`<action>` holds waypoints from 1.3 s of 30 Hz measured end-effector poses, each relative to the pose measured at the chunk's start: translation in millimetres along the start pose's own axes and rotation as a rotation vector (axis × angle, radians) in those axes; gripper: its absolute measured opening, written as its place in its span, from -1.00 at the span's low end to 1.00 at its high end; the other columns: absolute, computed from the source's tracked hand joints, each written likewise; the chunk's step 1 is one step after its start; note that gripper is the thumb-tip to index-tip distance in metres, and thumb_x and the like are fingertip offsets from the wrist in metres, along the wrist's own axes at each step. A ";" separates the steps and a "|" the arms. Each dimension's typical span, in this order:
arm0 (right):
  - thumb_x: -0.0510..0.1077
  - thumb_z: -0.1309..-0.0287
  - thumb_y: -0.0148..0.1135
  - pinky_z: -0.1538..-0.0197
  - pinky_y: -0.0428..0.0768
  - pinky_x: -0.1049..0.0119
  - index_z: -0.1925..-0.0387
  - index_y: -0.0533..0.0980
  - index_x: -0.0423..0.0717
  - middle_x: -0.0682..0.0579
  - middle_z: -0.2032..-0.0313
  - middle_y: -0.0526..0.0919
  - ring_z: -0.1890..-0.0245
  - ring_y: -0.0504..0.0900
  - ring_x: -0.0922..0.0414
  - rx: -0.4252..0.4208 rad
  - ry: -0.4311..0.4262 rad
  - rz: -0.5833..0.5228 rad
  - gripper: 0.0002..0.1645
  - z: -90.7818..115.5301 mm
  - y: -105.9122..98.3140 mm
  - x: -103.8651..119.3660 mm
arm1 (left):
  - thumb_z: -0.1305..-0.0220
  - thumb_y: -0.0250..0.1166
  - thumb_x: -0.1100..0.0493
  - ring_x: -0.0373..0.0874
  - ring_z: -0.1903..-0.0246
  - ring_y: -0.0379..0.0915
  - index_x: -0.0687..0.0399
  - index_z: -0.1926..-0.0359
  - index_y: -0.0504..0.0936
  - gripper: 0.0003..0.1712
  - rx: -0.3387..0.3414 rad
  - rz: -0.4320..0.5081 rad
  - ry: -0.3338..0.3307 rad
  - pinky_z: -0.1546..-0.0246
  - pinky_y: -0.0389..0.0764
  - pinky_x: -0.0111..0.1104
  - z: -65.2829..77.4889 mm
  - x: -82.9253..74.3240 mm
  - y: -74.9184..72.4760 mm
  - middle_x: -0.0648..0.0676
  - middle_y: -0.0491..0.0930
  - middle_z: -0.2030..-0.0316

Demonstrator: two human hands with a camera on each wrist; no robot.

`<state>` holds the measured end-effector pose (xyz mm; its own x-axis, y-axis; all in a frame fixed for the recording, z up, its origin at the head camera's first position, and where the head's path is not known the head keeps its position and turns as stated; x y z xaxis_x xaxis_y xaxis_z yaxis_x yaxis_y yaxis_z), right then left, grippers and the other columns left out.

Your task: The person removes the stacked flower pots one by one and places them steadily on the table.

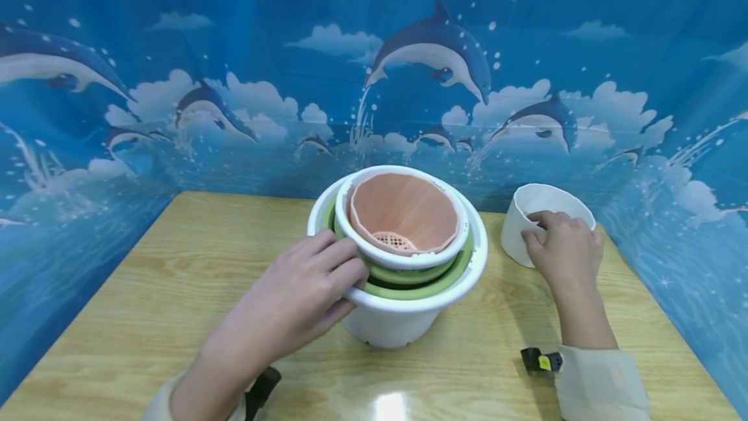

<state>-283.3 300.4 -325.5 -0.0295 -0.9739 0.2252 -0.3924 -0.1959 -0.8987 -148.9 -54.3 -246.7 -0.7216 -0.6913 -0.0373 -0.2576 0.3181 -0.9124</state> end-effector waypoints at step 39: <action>0.27 -0.41 -0.02 -0.41 0.14 -0.30 -0.11 0.64 0.27 0.22 0.21 0.64 0.04 0.55 0.15 -0.024 -0.945 -0.412 -0.54 89.0 -84.4 201.0 | -0.14 0.50 0.00 -0.15 0.12 0.41 -0.14 0.20 0.62 -0.74 -0.019 -0.019 0.018 0.04 0.56 -0.27 -0.4 0.6 0.8 -0.14 0.59 0.10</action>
<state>-174.3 111.0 -237.9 0.8424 -0.5261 0.1165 -0.2269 -0.5425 -0.8088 -149.8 -54.2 -247.2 -0.7282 -0.6853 -0.0124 -0.2833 0.3175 -0.9050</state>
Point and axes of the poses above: each hand's wrist, its own z-axis away from the middle knuckle, its own y-axis out of the palm, x = y × z, the point moved 8 cm from there along -z, towards the middle knuckle
